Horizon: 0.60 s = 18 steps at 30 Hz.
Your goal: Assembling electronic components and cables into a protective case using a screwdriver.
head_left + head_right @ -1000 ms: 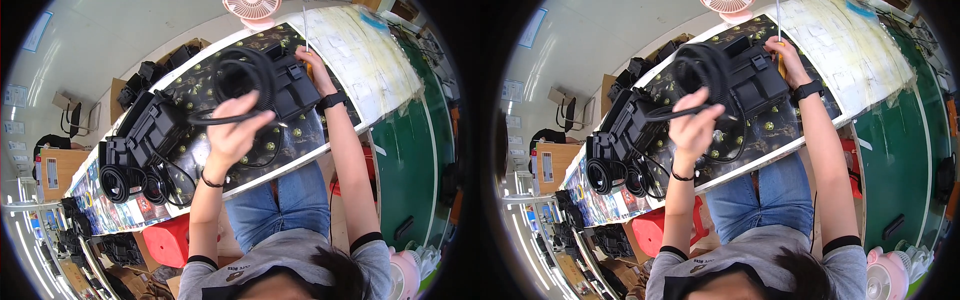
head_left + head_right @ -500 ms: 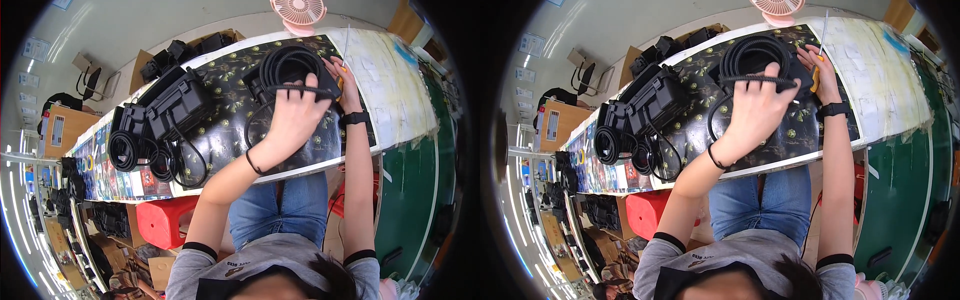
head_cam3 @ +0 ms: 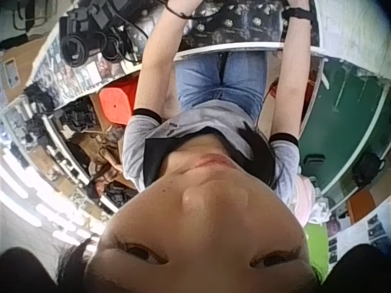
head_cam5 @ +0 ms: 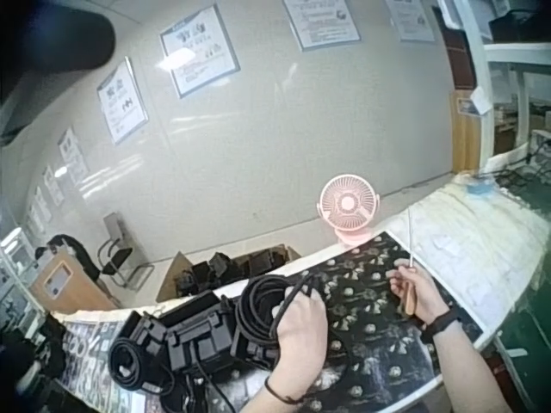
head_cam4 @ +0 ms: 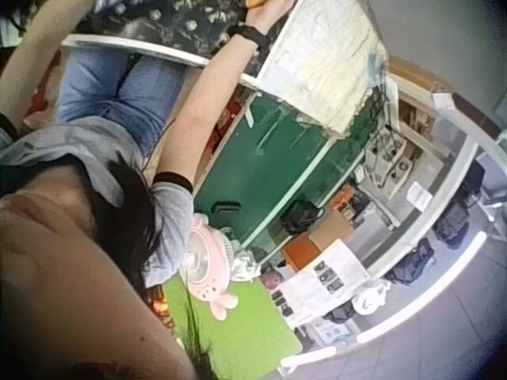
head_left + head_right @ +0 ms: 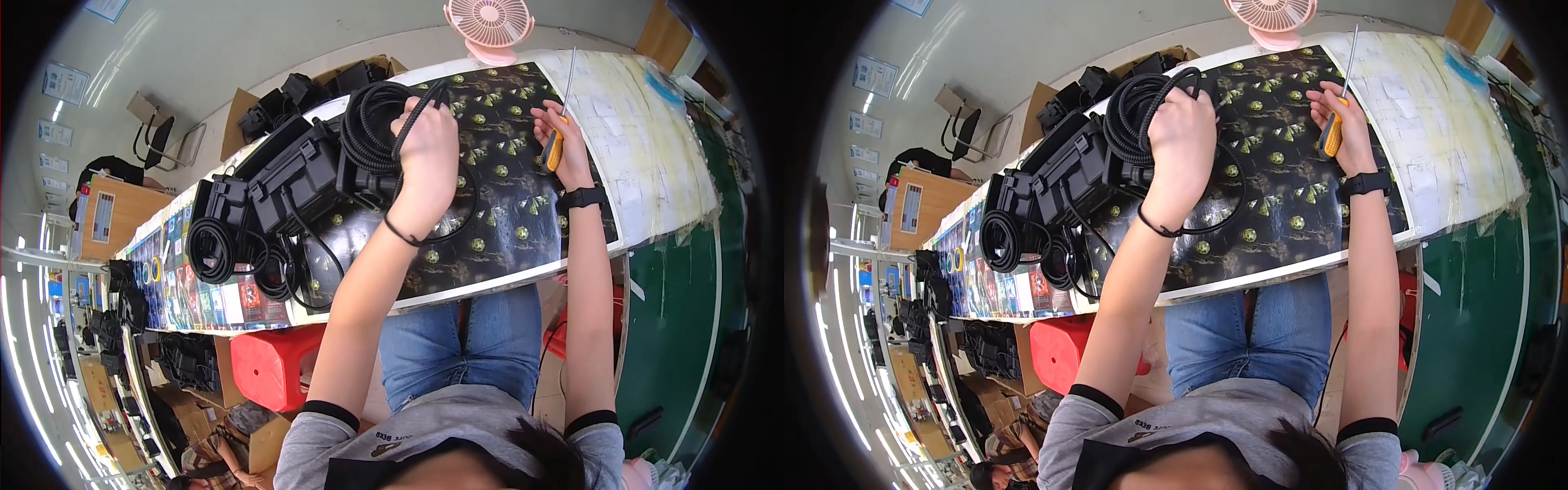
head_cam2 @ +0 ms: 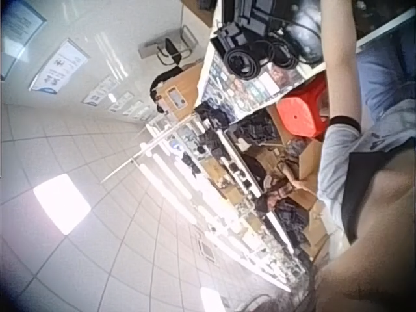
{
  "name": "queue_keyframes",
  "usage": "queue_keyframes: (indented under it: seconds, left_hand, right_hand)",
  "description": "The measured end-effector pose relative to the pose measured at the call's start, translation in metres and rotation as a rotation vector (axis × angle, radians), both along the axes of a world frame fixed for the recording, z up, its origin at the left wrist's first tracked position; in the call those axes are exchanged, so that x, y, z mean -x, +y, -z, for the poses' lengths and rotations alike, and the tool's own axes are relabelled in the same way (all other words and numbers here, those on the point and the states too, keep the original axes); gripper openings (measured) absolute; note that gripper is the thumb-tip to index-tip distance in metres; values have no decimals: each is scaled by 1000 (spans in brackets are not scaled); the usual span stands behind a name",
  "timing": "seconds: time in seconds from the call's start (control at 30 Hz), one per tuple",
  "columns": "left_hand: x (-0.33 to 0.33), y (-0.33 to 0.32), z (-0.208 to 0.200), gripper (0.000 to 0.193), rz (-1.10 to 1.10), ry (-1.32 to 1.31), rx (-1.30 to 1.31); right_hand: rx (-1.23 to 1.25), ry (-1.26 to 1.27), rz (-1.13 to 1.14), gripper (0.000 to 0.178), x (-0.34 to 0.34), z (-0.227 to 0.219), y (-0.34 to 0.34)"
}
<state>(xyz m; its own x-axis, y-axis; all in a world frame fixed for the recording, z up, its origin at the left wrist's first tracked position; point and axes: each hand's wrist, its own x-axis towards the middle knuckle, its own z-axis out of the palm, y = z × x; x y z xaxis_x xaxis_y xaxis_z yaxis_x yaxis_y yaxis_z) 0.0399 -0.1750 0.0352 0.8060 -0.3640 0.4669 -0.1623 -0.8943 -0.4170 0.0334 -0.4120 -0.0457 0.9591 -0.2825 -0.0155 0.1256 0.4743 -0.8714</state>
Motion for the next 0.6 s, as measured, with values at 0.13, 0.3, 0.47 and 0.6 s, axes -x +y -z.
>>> queue_keyframes:
  seconds: [0.13, 0.3, 0.47, 0.6]
  left_hand:
    - [-1, 10, -1, 12, 73, -139, 12]
    - [-6, 9, -19, 14, 85, 89, -23]
    - [-28, 13, -34, 37, 16, 226, 36]
    - [-36, 27, -45, 70, 37, 339, 127]
  right_hand:
    - [21, 9, 9, 25, 2, 0, 2]
    - [76, -14, -9, 24, 4, -1, 2]
    - [46, -34, -47, 23, 6, 2, 2]
    - [2, -19, -46, 19, 6, 0, 3]
